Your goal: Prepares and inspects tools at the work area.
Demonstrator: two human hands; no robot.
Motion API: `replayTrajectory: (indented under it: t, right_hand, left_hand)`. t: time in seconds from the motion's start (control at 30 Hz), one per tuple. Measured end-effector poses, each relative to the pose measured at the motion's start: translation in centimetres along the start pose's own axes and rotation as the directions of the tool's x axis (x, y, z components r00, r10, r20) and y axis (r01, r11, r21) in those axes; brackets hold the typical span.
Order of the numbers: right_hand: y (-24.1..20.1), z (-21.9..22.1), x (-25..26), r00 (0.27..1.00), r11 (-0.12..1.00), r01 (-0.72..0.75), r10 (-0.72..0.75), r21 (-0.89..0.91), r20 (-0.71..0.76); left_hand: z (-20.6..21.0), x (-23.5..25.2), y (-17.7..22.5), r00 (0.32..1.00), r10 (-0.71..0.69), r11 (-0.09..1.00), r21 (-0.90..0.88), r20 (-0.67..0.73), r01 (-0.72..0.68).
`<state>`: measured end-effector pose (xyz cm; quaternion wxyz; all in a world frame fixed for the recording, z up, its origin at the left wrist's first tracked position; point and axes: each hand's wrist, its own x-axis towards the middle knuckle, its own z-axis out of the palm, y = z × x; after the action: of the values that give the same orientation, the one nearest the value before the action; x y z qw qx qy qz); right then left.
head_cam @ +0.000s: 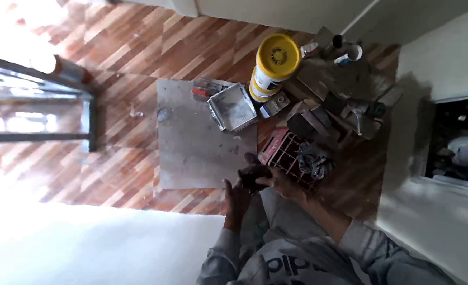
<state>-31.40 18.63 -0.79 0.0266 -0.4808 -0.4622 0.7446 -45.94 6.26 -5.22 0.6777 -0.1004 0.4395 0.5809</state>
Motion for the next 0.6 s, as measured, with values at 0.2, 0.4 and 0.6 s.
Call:
replayTrajectory:
  t: [0.2,0.4,0.6]
  right_hand:
    - [-0.7,-3.3,9.1,0.992,0.966,-0.031,0.062,-0.256,0.111]
    - [2.4,-5.3,16.8,0.991,0.987,-0.135,0.136,-0.084,-0.003]
    - [8.0,-14.1,27.9,0.859,0.908,-0.367,0.248,-0.202,-0.448]
  left_hand:
    - [2.2,8.4,4.1,0.980,-0.136,0.952,0.255,-0.144,0.169]
    - [1.5,13.0,5.3,0.928,0.037,0.939,0.331,-0.371,0.095]
    - [-2.5,14.6,4.2,0.876,0.040,0.896,0.406,-0.481,0.182]
